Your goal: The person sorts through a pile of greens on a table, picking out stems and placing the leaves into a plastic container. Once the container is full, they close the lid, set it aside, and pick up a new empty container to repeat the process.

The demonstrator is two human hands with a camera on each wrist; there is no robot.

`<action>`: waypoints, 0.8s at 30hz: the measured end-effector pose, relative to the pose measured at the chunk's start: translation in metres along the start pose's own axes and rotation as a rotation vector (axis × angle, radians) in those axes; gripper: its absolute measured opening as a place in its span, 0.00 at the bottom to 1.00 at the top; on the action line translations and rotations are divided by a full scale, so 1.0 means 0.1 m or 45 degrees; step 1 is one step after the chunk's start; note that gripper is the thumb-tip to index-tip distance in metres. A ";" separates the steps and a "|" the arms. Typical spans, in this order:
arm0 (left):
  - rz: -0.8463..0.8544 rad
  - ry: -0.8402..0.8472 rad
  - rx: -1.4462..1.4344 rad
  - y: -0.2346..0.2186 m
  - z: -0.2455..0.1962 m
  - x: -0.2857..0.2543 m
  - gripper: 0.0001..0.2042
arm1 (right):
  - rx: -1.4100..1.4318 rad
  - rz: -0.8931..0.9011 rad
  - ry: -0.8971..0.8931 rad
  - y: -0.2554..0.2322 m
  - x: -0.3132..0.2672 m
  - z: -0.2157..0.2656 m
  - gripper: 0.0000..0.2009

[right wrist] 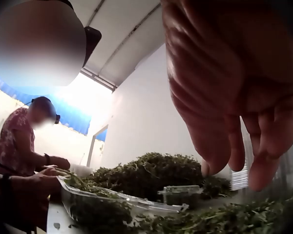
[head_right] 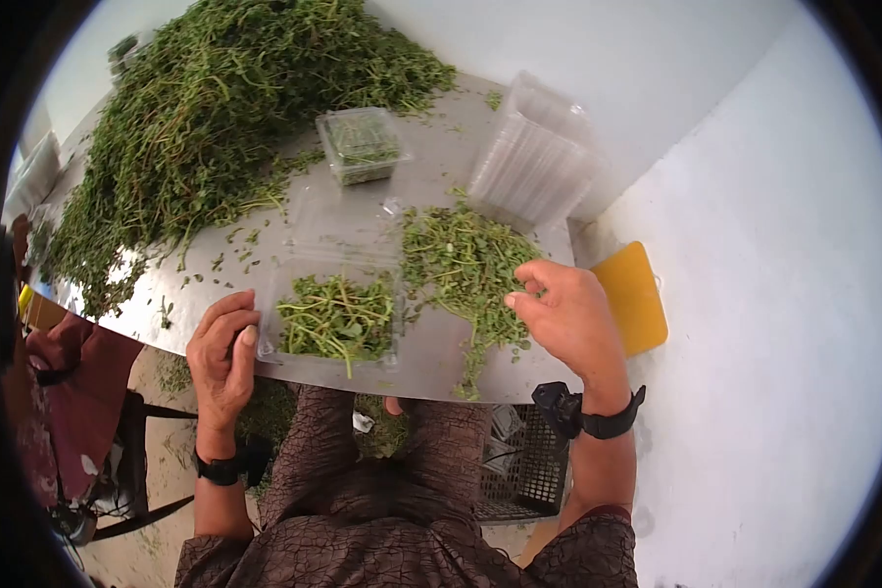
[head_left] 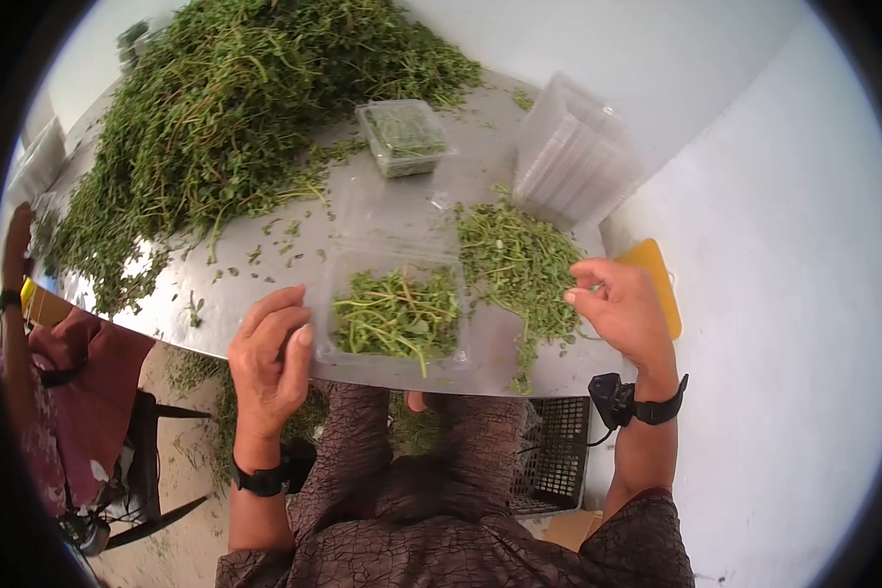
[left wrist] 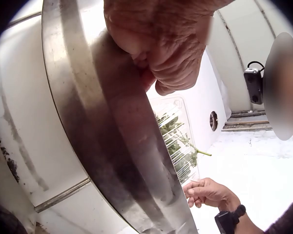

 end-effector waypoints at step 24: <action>-0.025 -0.045 0.047 0.01 0.01 0.00 0.09 | -0.425 0.042 0.087 -0.04 0.76 -0.68 0.20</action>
Point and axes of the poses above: each hand's wrist, its own x-axis towards the middle knuckle, its own y-axis out of the palm, z = x × y, the point moved 1 cm from there along x, towards the middle knuckle, and after that the axes turned 15 degrees about z, right-handed, at the moved point
